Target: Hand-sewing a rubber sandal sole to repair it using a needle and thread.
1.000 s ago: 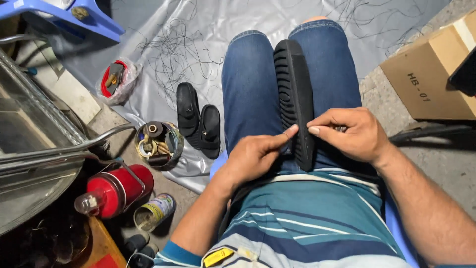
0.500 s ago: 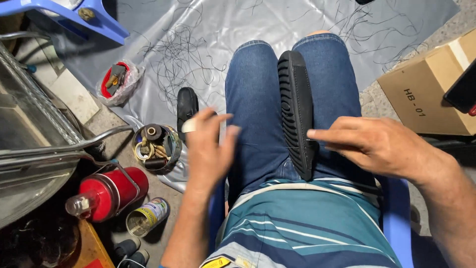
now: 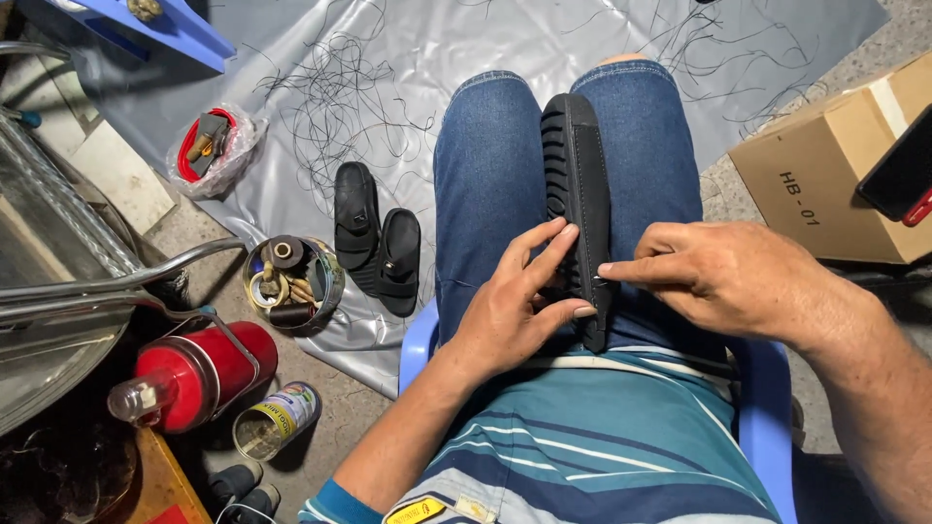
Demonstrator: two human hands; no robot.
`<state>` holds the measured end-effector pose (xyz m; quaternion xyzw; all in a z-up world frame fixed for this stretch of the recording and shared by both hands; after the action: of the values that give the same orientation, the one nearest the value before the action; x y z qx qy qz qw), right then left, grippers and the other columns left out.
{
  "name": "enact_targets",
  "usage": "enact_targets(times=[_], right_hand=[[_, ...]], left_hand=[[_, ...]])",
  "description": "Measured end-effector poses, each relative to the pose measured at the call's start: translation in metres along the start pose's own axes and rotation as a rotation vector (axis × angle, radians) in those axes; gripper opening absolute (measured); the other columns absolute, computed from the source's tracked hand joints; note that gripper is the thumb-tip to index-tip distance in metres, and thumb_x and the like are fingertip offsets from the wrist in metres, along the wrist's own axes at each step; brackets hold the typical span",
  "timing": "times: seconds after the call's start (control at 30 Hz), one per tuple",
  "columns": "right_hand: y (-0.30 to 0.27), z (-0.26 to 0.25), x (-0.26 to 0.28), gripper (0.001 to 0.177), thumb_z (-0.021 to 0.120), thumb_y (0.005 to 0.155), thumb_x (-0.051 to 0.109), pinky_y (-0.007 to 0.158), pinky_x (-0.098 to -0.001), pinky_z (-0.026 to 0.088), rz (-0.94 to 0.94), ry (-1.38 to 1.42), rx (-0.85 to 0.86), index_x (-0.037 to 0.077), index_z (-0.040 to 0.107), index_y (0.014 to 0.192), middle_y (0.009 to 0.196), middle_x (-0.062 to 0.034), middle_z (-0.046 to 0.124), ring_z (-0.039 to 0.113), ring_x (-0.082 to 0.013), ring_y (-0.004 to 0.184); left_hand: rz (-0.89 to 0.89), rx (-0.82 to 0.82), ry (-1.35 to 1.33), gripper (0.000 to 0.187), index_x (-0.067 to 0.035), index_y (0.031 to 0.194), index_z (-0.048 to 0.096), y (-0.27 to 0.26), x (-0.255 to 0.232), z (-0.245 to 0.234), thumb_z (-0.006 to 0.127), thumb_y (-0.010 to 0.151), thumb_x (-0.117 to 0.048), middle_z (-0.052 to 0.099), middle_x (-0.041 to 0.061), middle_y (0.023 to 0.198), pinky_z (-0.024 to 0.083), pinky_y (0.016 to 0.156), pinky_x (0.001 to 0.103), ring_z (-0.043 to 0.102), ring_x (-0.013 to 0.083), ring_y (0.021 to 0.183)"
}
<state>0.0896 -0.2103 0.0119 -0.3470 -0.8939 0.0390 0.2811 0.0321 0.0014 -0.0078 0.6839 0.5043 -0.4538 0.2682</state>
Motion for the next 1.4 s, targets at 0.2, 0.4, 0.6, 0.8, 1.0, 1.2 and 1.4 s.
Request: enact_targets(times=[0.2,0.4,0.6,0.8,1.0,1.2,1.4], right_hand=[[0.005,-0.021,0.038,0.047,0.048,0.079,0.032,0.059,-0.0478,0.054,0.251,-0.235,0.287,0.044,0.043,0.124,0.088,0.0035,0.047,0.062,-0.0212,0.083],[0.006,0.106,-0.067,0.041,0.058,0.07,0.025,0.046,-0.0278,0.049,0.031,0.064,-0.266,0.045,0.061,0.106,0.073,0.0111,0.057,0.064,-0.0109,0.05],[0.017,0.124,-0.086,0.031,0.063,0.069,0.021,0.046,-0.0171,0.047,-0.125,0.387,-0.419,0.031,0.072,0.096,0.06,0.0063,0.059,0.06,-0.0048,0.04],[0.029,0.078,-0.009,0.007,0.063,0.067,0.008,0.044,-0.023,0.036,-0.04,0.468,-0.643,0.011,0.065,0.06,0.047,-0.0028,0.055,0.05,-0.0116,0.038],[0.025,0.078,-0.009,0.009,0.065,0.065,0.018,0.054,-0.0205,0.045,0.129,0.396,-0.547,0.018,0.071,0.058,0.053,0.0023,0.068,0.061,-0.0079,0.047],[-0.004,0.012,0.015,0.038,0.056,0.075,0.031,0.065,-0.0332,0.054,-0.003,0.01,-0.179,0.032,0.058,0.112,0.101,0.009,0.064,0.066,-0.0165,0.083],[0.002,0.007,0.019,0.032,0.056,0.077,0.025,0.05,-0.0346,0.054,0.066,-0.031,-0.077,0.033,0.061,0.108,0.097,0.0161,0.062,0.062,-0.009,0.084]], left_hand=[[0.077,-0.044,0.04,0.066,-0.022,0.136,0.033,0.001,0.009,0.005,0.064,0.079,-0.035,0.035,0.013,0.139,0.034,0.107,0.035,0.038,0.0255,0.131],[0.176,-0.185,0.018,0.065,-0.035,0.138,0.031,-0.003,0.028,0.025,0.054,0.078,-0.046,0.038,0.006,0.144,0.037,0.115,0.031,0.041,0.0217,0.136],[0.074,-0.135,-0.048,0.065,-0.041,0.135,0.032,-0.008,0.025,0.021,0.051,0.075,-0.051,0.037,0.002,0.147,0.039,0.111,0.028,0.038,0.0166,0.139],[0.074,-0.152,-0.014,0.067,-0.049,0.137,0.025,-0.006,0.032,0.03,0.046,0.074,-0.056,0.035,-0.001,0.149,0.044,0.102,0.03,0.038,0.0149,0.139],[0.136,-0.262,-0.096,0.069,-0.021,0.137,0.033,-0.016,0.014,0.011,0.051,0.075,-0.045,0.042,0.014,0.135,0.036,0.11,0.028,0.043,0.0234,0.126],[-0.071,0.035,0.058,0.017,-0.016,0.089,0.069,-0.039,0.024,-0.019,0.06,0.082,-0.029,0.069,0.003,0.09,0.046,0.079,0.029,0.064,0.0192,0.086],[-0.199,0.147,-0.968,0.005,-0.008,0.087,0.064,-0.025,-0.013,-0.026,0.062,0.084,-0.008,0.058,0.013,0.115,0.053,0.064,0.02,0.061,0.0129,0.082]])
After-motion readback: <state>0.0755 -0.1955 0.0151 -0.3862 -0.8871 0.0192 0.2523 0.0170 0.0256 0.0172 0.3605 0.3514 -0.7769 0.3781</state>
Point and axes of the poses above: each hand's wrist, its own y-axis towards the middle knuckle, its own z-axis out of the palm, x = y × z, the point moved 2 cm from there along y, towards the middle knuckle
